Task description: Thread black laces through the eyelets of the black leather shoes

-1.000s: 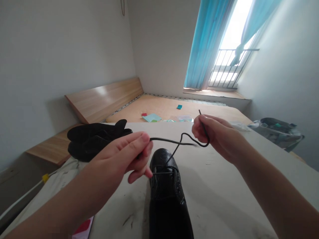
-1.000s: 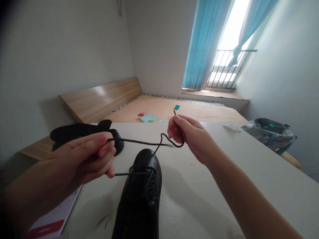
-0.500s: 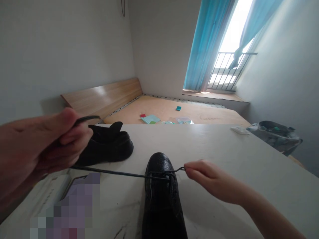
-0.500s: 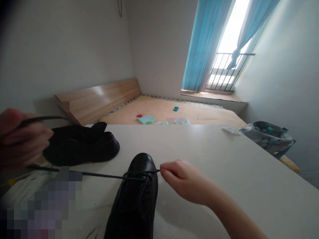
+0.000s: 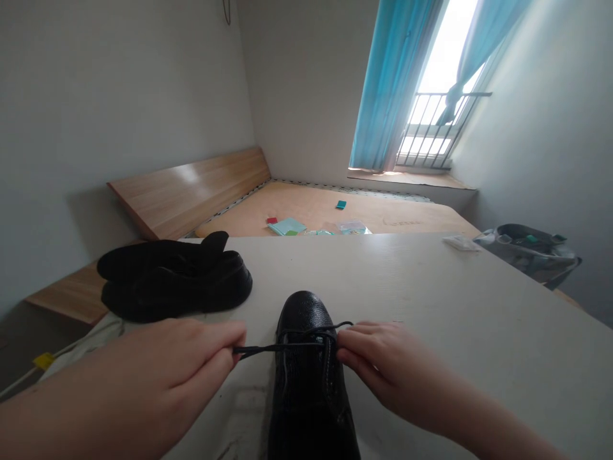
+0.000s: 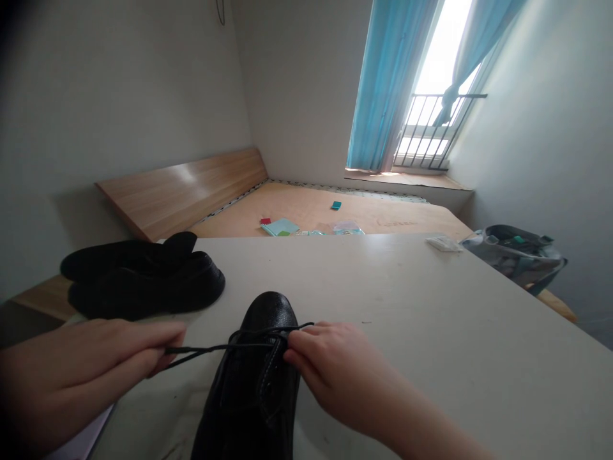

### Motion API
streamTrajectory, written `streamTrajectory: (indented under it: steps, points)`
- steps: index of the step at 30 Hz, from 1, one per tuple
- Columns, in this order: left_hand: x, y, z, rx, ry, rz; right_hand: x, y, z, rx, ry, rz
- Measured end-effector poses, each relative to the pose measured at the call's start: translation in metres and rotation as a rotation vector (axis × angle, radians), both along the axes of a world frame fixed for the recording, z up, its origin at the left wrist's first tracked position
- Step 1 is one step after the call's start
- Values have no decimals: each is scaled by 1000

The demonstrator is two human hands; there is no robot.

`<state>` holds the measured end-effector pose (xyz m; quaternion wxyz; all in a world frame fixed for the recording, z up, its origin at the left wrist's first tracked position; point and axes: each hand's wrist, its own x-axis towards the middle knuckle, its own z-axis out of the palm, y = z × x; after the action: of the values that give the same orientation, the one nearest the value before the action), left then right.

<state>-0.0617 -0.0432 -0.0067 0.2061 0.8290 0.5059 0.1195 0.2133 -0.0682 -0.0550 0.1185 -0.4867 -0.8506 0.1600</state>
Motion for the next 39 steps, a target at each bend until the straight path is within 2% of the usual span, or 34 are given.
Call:
streamTrajectory:
  steps: [4, 10, 15, 17, 21, 24, 27, 32, 39]
  points:
    - [9, -3, 2, -99, 220, -39, 1, -3, -3, 217, 25, -46]
    - [17, -4, 0, -128, 173, -114, -3, -8, -4, 432, -51, 23]
    - [24, -1, -3, -150, 245, -134, -7, -14, -7, 571, -141, 72]
    - [23, -1, -2, -157, 276, -127, -7, -16, -8, 574, -126, 49]
    - [18, 0, 4, -148, 268, -109, -10, -19, -13, 442, 15, -40]
    - [17, 1, 8, -123, 241, -104, -13, -18, -15, 382, 71, -55]
    - [20, 2, 5, -107, 218, -99, -15, -16, -13, 427, 41, -2]
    - [27, 2, -8, -67, 192, -122, -19, -20, -6, 551, -45, 83]
    - [35, -6, -9, -17, 185, -154, -25, -30, -11, 535, -43, -2]
